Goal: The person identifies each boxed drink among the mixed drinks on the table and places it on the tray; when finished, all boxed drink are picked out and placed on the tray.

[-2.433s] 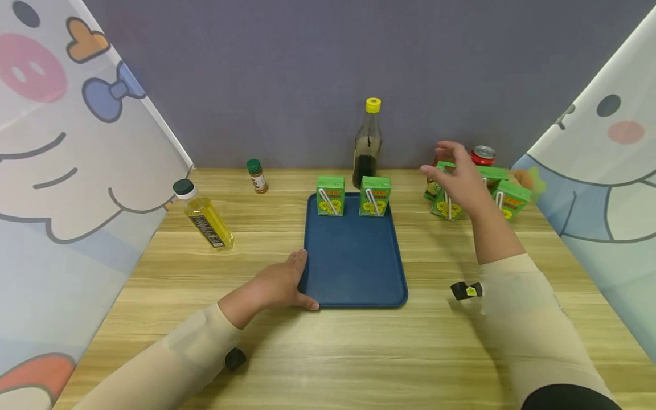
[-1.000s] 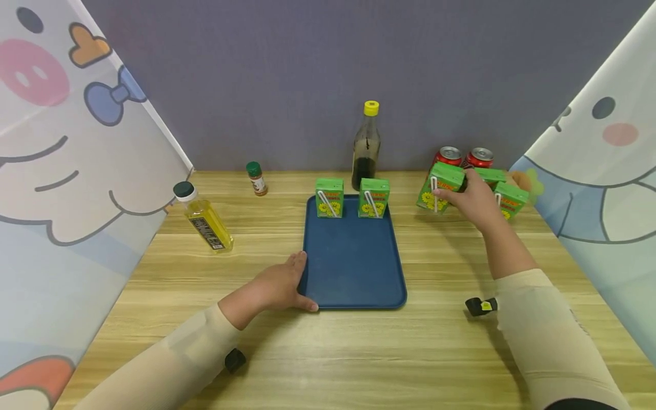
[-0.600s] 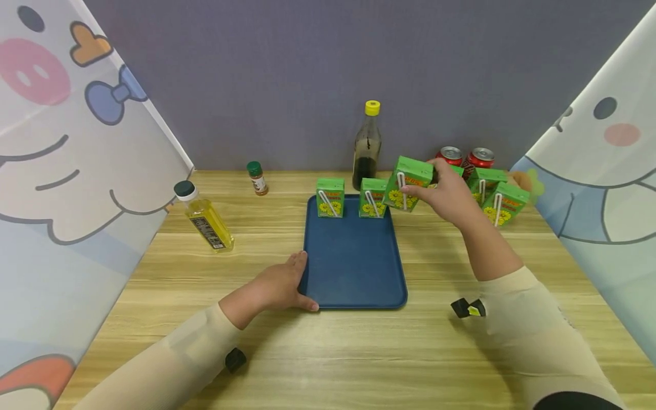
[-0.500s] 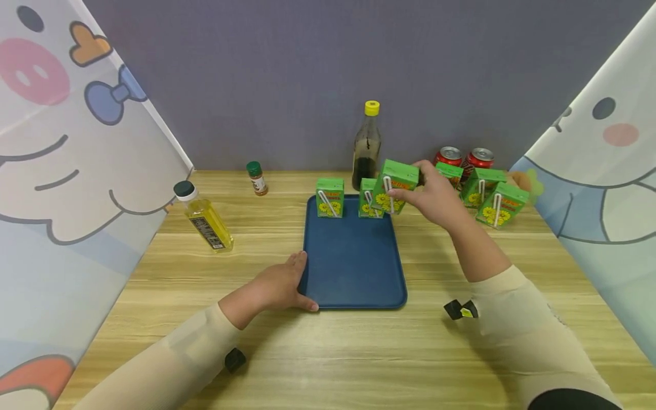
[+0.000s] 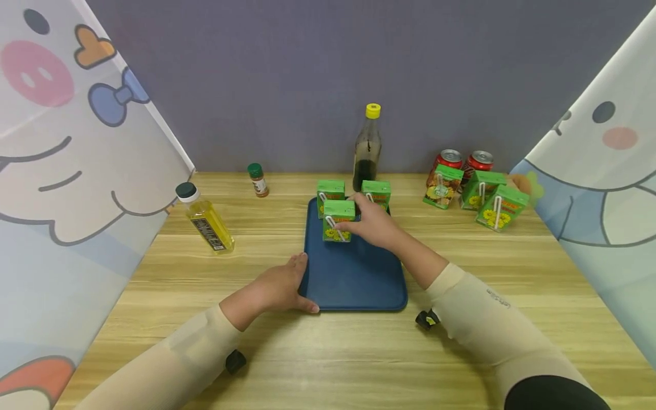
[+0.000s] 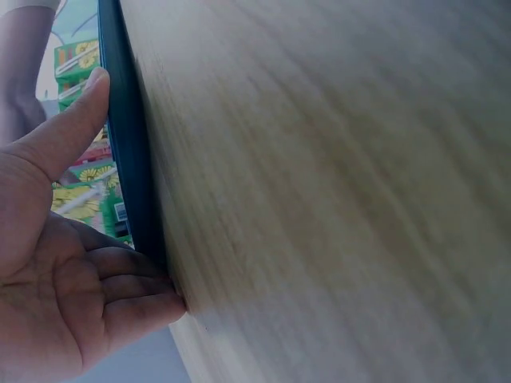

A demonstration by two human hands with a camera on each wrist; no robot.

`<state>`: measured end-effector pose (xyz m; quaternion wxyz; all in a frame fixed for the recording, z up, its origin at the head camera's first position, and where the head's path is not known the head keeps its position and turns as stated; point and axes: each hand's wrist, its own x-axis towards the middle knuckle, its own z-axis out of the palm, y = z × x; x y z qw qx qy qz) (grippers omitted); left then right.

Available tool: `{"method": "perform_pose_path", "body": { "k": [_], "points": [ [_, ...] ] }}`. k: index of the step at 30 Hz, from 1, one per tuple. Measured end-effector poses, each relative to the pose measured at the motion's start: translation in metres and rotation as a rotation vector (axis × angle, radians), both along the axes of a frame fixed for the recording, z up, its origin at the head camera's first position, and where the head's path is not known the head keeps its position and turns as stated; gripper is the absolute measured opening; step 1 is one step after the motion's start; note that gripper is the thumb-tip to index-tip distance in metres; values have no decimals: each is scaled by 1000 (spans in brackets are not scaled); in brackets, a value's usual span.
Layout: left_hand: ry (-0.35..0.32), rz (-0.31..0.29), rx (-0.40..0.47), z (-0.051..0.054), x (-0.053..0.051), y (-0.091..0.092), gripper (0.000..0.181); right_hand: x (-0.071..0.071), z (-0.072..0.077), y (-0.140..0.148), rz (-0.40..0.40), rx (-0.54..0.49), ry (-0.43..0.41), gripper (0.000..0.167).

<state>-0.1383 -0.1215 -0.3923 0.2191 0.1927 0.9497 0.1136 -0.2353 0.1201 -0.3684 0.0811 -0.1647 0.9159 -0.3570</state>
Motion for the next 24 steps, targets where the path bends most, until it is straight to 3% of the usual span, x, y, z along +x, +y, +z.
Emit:
{"method": "perform_pose_path", "body": {
  "k": [5, 9, 17, 24],
  "points": [
    [0, -2, -9, -1, -1, 1, 123, -1, -15, -9, 24, 46, -17, 89],
    [-3, 0, -12, 0, -1, 1, 123, -1, -19, -12, 37, 46, -14, 86],
    [6, -5, -15, 1, -1, 0, 124, -1, -19, -14, 92, -8, -38, 75],
    [-2, -3, -5, 1, -1, 2, 124, -4, -9, 3, 124, -56, -37, 83]
  ]
}}
